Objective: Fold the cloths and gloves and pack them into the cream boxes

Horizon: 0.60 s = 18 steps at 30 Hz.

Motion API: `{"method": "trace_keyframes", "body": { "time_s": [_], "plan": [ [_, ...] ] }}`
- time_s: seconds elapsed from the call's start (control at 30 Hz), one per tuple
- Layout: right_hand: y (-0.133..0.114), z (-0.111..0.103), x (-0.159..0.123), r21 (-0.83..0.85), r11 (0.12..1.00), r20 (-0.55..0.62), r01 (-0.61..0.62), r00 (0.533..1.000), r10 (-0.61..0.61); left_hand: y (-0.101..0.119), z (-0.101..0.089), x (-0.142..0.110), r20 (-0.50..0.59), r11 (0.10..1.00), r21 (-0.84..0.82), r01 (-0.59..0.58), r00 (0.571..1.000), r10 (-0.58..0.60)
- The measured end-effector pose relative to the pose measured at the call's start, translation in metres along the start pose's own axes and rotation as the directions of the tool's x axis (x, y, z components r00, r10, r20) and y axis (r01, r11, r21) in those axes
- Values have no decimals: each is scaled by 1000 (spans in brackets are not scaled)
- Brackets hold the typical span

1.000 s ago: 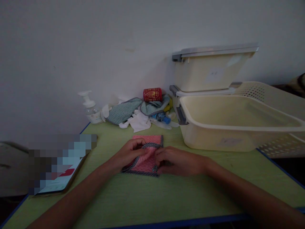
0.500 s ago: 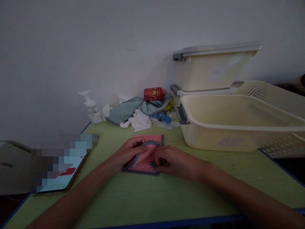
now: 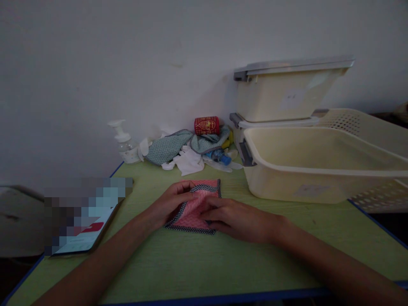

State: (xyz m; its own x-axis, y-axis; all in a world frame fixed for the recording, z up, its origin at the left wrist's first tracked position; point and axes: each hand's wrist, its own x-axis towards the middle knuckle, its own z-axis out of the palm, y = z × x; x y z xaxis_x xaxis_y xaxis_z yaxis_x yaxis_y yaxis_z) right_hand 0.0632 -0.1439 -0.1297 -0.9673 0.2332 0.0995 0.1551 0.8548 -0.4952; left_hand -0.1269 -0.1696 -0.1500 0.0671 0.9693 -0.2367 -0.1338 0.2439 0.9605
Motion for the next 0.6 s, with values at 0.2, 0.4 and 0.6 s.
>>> {"method": "trace_keyframes", "body": {
  "time_s": [0.2,0.4,0.6],
  "plan": [
    [0,6,-3,-117,993,3,-26,1000,27,-1,2,0,118,968,200,-152,984,130],
    [-4,9,-4,-246,969,-41,23,999,-34,-2,2,0,168,943,280,-181,976,138],
    [-1,11,-4,-179,984,-59,-18,998,8,-3,0,1,164,951,256,-173,977,134]
  ]
}}
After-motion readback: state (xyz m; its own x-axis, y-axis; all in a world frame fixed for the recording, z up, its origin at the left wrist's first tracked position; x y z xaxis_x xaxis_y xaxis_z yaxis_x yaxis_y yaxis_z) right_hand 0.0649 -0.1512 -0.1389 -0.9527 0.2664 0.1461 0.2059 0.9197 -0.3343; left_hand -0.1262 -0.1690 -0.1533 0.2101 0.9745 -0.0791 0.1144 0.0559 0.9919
